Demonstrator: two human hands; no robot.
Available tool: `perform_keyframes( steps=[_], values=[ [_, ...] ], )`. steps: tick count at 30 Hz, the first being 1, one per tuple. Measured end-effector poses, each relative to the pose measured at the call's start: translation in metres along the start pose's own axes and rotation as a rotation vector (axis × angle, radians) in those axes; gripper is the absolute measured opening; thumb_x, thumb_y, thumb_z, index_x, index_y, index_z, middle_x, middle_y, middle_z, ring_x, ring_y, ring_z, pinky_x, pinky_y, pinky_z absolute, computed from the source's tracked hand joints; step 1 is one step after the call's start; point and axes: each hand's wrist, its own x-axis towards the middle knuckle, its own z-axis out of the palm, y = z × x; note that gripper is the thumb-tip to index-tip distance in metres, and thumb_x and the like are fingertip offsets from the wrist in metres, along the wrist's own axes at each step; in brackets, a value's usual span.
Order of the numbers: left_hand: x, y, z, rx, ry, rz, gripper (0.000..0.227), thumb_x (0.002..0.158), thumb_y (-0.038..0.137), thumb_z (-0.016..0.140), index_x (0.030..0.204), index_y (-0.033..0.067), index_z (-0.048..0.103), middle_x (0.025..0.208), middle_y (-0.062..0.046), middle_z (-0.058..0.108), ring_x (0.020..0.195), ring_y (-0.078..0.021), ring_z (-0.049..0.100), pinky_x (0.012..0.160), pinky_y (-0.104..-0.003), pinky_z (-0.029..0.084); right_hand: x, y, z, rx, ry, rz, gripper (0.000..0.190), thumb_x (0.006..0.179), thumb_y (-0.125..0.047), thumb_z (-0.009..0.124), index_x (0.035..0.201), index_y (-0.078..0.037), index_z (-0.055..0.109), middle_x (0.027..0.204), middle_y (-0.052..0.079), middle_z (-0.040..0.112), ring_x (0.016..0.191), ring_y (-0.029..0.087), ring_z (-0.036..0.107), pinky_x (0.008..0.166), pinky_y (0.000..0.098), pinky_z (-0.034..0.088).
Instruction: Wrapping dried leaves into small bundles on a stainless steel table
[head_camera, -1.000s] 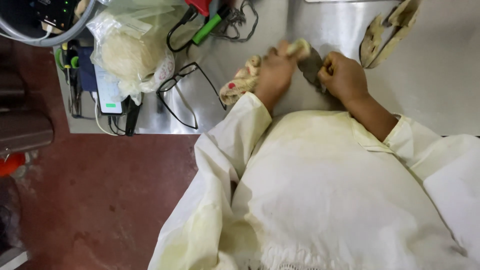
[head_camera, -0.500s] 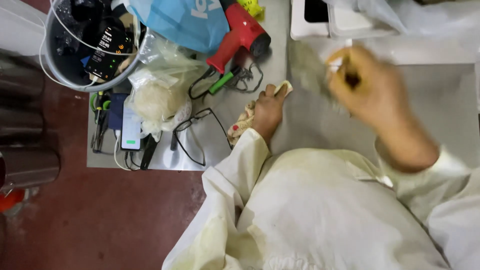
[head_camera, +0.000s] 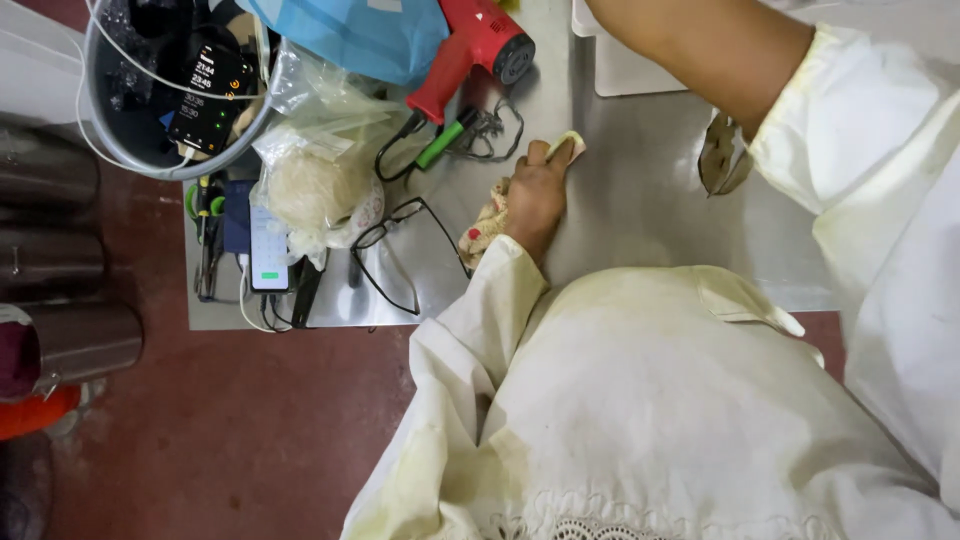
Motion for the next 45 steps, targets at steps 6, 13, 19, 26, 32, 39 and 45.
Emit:
perform_keyframes(
  steps=[6, 13, 19, 26, 32, 39, 45],
  values=[
    [0.001, -0.001, -0.043, -0.171, -0.025, 0.040, 0.046, 0.097, 0.017, 0.050, 0.140, 0.0272, 0.057, 0.111, -0.010, 0.052, 0.081, -0.0316, 0.061, 0.064, -0.048, 0.054, -0.010, -0.013, -0.003, 0.361, -0.087, -0.133, 0.026, 0.075, 0.015, 0.044, 0.071, -0.008, 0.033, 0.068, 0.004, 0.027, 0.060, 0.021, 0.024, 0.060, 0.0415, 0.019],
    [0.003, 0.004, -0.040, -0.006, -0.133, -0.004, 0.049, 0.095, 0.025, 0.053, 0.141, 0.0384, 0.058, 0.115, 0.000, 0.051, 0.087, -0.0220, 0.060, 0.062, -0.042, 0.056, -0.187, 0.035, 0.090, 0.316, -0.252, 0.309, 0.011, 0.110, -0.020, 0.066, 0.108, -0.014, 0.076, 0.100, 0.002, 0.074, 0.100, 0.027, 0.068, 0.086, 0.0383, 0.048],
    [0.003, 0.001, -0.024, -0.198, -0.058, 0.008, 0.045, 0.097, 0.022, 0.055, 0.140, 0.0267, 0.061, 0.121, -0.011, 0.052, 0.089, -0.0358, 0.060, 0.073, -0.052, 0.056, -0.284, 0.024, 0.161, 0.386, -0.038, 1.011, 0.016, 0.110, -0.014, 0.065, 0.113, -0.008, 0.079, 0.105, 0.006, 0.076, 0.079, 0.021, 0.063, 0.072, 0.0353, 0.049],
    [0.002, 0.001, -0.021, -0.066, -0.001, 0.059, 0.050, 0.093, 0.017, 0.060, 0.141, 0.0289, 0.057, 0.117, -0.007, 0.050, 0.085, -0.0290, 0.059, 0.067, -0.044, 0.056, -0.258, 0.046, 0.217, -0.075, 0.082, 0.771, 0.037, 0.101, -0.032, 0.086, 0.117, -0.001, 0.075, 0.105, 0.021, 0.061, 0.086, 0.040, 0.059, 0.068, 0.0496, 0.051],
    [0.007, -0.035, 0.002, -0.859, 0.060, -0.120, 0.037, 0.091, 0.009, 0.061, 0.126, 0.0202, 0.069, 0.113, -0.008, 0.059, 0.097, -0.0258, 0.066, 0.093, -0.035, 0.050, -0.237, 0.053, 0.228, -0.042, 0.111, 0.695, 0.034, 0.087, -0.021, 0.088, 0.110, -0.005, 0.069, 0.115, 0.019, 0.062, 0.101, 0.042, 0.055, 0.089, 0.0508, 0.045],
    [0.000, -0.032, -0.036, -2.226, 0.020, -0.716, 0.018, 0.094, -0.010, 0.058, 0.093, 0.0026, 0.070, 0.080, -0.009, 0.070, 0.066, -0.0194, 0.064, 0.061, -0.033, 0.057, -0.203, 0.017, 0.202, 0.388, 0.165, 0.476, 0.037, 0.095, 0.000, 0.069, 0.132, 0.000, 0.062, 0.118, 0.020, 0.064, 0.099, 0.038, 0.060, 0.088, 0.0478, 0.047],
    [-0.007, -0.025, -0.028, -2.011, 0.017, -0.546, 0.011, 0.094, -0.001, 0.064, 0.098, 0.0049, 0.073, 0.081, -0.006, 0.070, 0.068, -0.0153, 0.060, 0.061, -0.028, 0.049, -0.195, -0.013, 0.202, 0.384, -0.026, 0.304, 0.052, 0.090, -0.008, 0.082, 0.137, 0.005, 0.065, 0.121, 0.021, 0.068, 0.104, 0.039, 0.056, 0.093, 0.0449, 0.046]
  ],
)
